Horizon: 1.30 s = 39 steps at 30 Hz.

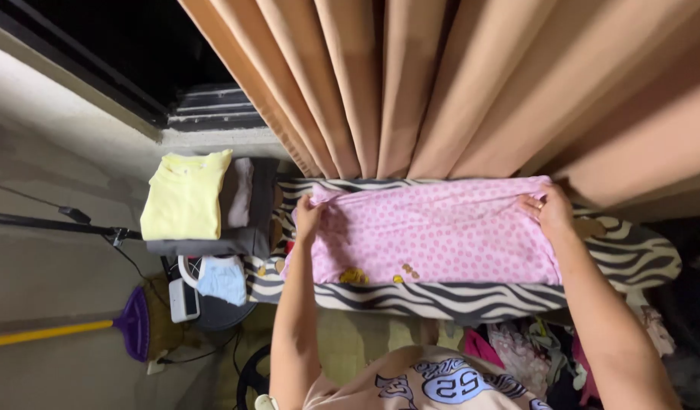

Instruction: The person folds various pieces of clothing, including a yellow shirt, a pink shirt, a white towel, and a pink skirt, on a zebra-patterned ironing board. They pick each item from a pile on the floor, fold it neatly, and place it on a growing stack on the board.

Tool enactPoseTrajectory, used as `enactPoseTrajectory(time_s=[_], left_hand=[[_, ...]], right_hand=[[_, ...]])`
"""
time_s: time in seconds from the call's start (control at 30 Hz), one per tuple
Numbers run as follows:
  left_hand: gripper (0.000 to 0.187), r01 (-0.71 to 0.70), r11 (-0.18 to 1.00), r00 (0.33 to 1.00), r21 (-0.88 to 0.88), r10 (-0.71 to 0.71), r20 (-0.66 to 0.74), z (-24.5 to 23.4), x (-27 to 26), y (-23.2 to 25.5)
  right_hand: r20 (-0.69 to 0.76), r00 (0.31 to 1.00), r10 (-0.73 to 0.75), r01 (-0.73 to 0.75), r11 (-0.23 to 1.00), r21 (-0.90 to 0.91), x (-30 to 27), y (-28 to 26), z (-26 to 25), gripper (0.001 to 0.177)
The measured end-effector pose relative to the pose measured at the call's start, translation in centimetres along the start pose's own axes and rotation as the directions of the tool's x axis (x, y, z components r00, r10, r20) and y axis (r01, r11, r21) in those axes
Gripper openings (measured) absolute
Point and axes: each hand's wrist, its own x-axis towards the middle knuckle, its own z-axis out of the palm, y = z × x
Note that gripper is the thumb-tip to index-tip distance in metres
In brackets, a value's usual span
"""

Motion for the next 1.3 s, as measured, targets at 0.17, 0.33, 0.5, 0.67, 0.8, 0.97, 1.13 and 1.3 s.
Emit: enactPoseTrajectory(time_s=[0.17, 0.33, 0.5, 0.67, 0.8, 0.97, 1.13, 1.3], left_hand=[[0.036, -0.256, 0.958, 0.955, -0.128, 0.271, 0.117, -4.9, -3.0, -0.9], [0.042, -0.555, 0.427, 0.712, 0.714, 0.688, 0.141, -5.1, -8.9, -0.5], [0.052, -0.598, 0.440, 0.759, 0.669, 0.581, 0.296, 1.2, -15.7, 1.0], [0.066, -0.581, 0.425, 0.787, 0.694, 0.510, 0.347, 5.2, -16.2, 0.6], [0.068, -0.565, 0.478, 0.811, 0.672, 0.469, 0.349, 5.3, -15.9, -0.1], [0.070, -0.514, 0.511, 0.858, 0.689, 0.329, 0.395, 5.3, -14.7, 0.1], [0.050, -0.511, 0.781, 0.857, 0.360, 0.430, 0.283, 6.8, -13.7, -1.1], [0.056, 0.151, 0.984, 0.945, -0.099, -0.114, 0.306, 8.3, -13.3, -0.9]], right_hand=[[0.091, 0.985, -0.144, 0.128, 0.978, 0.165, -3.7, 0.2, -3.1, 0.021], [0.096, 0.879, -0.468, 0.450, 0.743, -0.496, -7.2, 1.3, -4.6, 0.027], [-0.125, 0.898, -0.423, -0.017, 0.249, -0.968, -9.2, 2.7, -2.8, 0.048], [-0.169, 0.912, -0.373, -0.074, 0.256, -0.964, -8.2, 3.1, -2.8, 0.073], [-0.111, 0.936, -0.335, 0.104, 0.562, -0.821, -8.0, 3.2, -1.2, 0.060], [0.023, 0.995, -0.098, 0.086, 0.702, -0.707, -10.8, 5.8, 7.2, 0.055], [0.414, 0.888, -0.199, 0.447, 0.578, -0.683, -11.3, 12.7, 15.1, 0.059], [0.542, 0.818, -0.193, 0.563, 0.461, -0.686, -12.1, 16.6, 18.2, 0.052]])
